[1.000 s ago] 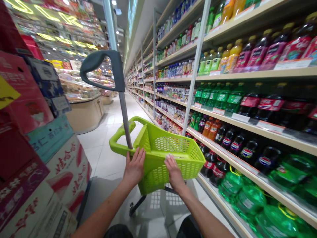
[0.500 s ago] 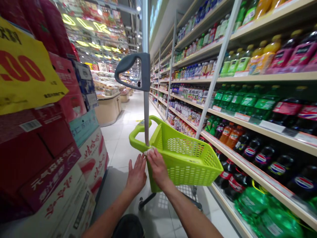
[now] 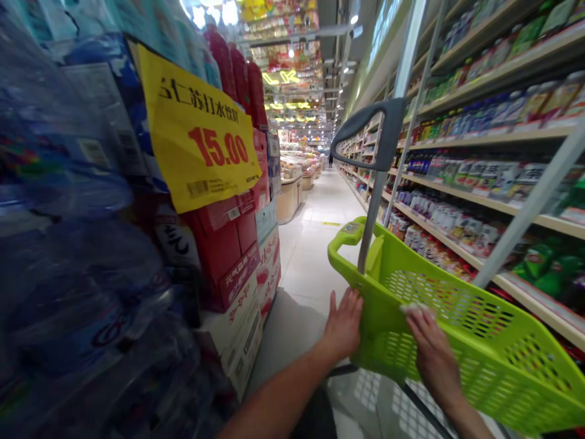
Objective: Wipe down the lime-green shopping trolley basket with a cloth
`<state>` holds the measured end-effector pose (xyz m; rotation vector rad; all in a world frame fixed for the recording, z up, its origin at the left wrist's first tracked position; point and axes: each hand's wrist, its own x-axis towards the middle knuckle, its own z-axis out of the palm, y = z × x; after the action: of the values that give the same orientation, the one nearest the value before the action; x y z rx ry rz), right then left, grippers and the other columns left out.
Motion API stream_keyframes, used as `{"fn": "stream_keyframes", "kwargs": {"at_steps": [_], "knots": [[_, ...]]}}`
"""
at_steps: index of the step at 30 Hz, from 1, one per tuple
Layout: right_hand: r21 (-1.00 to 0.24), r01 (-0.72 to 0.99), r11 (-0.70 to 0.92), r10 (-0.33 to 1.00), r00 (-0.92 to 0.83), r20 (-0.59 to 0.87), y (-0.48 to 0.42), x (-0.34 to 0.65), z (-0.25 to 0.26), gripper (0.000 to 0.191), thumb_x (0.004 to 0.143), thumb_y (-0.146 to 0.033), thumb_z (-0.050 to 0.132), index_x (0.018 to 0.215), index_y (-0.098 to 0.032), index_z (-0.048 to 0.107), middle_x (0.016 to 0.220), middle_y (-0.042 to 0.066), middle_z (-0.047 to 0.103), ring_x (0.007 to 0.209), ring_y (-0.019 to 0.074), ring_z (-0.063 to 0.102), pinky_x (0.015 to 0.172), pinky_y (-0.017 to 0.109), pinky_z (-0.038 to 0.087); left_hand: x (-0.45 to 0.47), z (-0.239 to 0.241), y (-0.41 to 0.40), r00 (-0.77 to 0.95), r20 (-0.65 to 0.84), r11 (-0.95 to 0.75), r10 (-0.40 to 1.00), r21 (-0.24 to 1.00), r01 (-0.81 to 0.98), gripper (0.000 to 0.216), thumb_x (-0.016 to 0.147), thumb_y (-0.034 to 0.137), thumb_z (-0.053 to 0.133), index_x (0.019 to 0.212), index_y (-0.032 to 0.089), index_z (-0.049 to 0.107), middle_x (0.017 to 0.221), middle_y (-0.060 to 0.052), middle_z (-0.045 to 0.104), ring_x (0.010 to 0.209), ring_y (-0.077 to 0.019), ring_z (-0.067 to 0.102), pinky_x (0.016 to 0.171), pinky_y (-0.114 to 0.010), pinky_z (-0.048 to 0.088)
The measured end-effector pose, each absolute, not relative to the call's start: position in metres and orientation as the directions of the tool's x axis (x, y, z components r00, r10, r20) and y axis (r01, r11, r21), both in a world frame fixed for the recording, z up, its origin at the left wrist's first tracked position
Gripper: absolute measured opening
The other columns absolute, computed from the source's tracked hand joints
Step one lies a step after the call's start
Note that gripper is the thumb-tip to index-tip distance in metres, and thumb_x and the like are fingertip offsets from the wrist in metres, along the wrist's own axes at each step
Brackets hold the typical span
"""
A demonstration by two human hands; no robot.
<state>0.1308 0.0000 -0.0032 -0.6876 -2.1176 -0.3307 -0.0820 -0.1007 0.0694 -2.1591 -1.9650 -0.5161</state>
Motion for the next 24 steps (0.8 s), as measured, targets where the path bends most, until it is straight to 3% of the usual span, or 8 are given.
{"fn": "stream_keyframes", "kwargs": {"at_steps": [4, 9, 11, 16, 21, 24], "knots": [[0.107, 0.543, 0.833, 0.324, -0.635, 0.701, -0.013, 0.15, -0.039, 0.058, 0.07, -0.001, 0.031, 0.118, -0.026, 0.053, 0.116, 0.004, 0.057, 0.124, 0.0204, 0.037, 0.094, 0.039, 0.042, -0.053, 0.07, -0.099, 0.207, 0.38, -0.25, 0.901, 0.066, 0.966, 0.06, 0.078, 0.024, 0.038, 0.134, 0.009, 0.02, 0.144, -0.012, 0.021, 0.134, -0.0238, 0.005, 0.106, -0.055, 0.011], [-0.011, 0.667, 0.745, 0.397, -0.43, 0.811, -0.012, 0.162, 0.008, 0.06, 0.071, -0.002, 0.032, 0.129, -0.016, 0.039, 0.132, 0.008, 0.043, 0.129, 0.0253, 0.025, 0.102, 0.047, 0.03, -0.033, 0.071, -0.089, 0.27, 0.38, -0.317, 0.885, 0.067, 0.946, 0.057, 0.081, 0.026, 0.034, 0.133, 0.008, 0.021, 0.144, -0.012, 0.02, 0.134, -0.025, 0.006, 0.105, -0.057, 0.011], [-0.016, 0.695, 0.719, 0.404, -0.399, 0.823, -0.006, 0.171, 0.009, 0.059, 0.072, -0.003, 0.032, 0.129, -0.016, 0.04, 0.131, 0.008, 0.044, 0.129, 0.0249, 0.025, 0.102, 0.048, 0.031, -0.024, 0.071, -0.084, 0.292, 0.38, -0.334, 0.878, 0.05, 0.941, 0.057, 0.08, 0.025, 0.036, 0.133, 0.008, 0.021, 0.144, -0.012, 0.02, 0.133, -0.0252, 0.006, 0.105, -0.057, 0.011], [0.054, 0.657, 0.752, 0.458, -0.58, 0.674, -0.017, 0.196, -0.053, 0.061, 0.067, -0.001, 0.032, 0.117, -0.026, 0.054, 0.113, 0.007, 0.059, 0.12, 0.0205, 0.042, 0.096, 0.039, 0.039, -0.006, 0.07, -0.08, 0.352, 0.363, -0.374, 0.863, -0.011, 0.927, 0.057, 0.079, 0.024, 0.037, 0.132, 0.008, 0.022, 0.143, -0.012, 0.023, 0.133, -0.0256, 0.008, 0.104, -0.056, 0.014], [-0.067, 0.696, 0.715, 0.469, -0.406, 0.784, -0.015, 0.207, -0.029, 0.067, 0.07, -0.004, 0.034, 0.135, -0.021, 0.031, 0.132, 0.007, 0.042, 0.128, 0.0251, 0.027, 0.104, 0.046, 0.028, 0.004, 0.071, -0.077, 0.377, 0.349, -0.372, 0.858, -0.084, 0.925, 0.055, 0.081, 0.024, 0.034, 0.133, 0.008, 0.022, 0.144, -0.012, 0.021, 0.133, -0.0258, 0.007, 0.104, -0.055, 0.015], [-0.089, 0.721, 0.687, 0.479, -0.357, 0.802, -0.01, 0.209, -0.028, 0.063, 0.072, -0.003, 0.033, 0.133, -0.019, 0.034, 0.132, 0.007, 0.042, 0.129, 0.0254, 0.026, 0.103, 0.048, 0.029, 0.013, 0.071, -0.072, 0.387, 0.339, -0.371, 0.858, -0.112, 0.922, 0.053, 0.082, 0.023, 0.032, 0.133, 0.009, 0.022, 0.144, -0.012, 0.02, 0.133, -0.0253, 0.007, 0.104, -0.054, 0.015]]}}
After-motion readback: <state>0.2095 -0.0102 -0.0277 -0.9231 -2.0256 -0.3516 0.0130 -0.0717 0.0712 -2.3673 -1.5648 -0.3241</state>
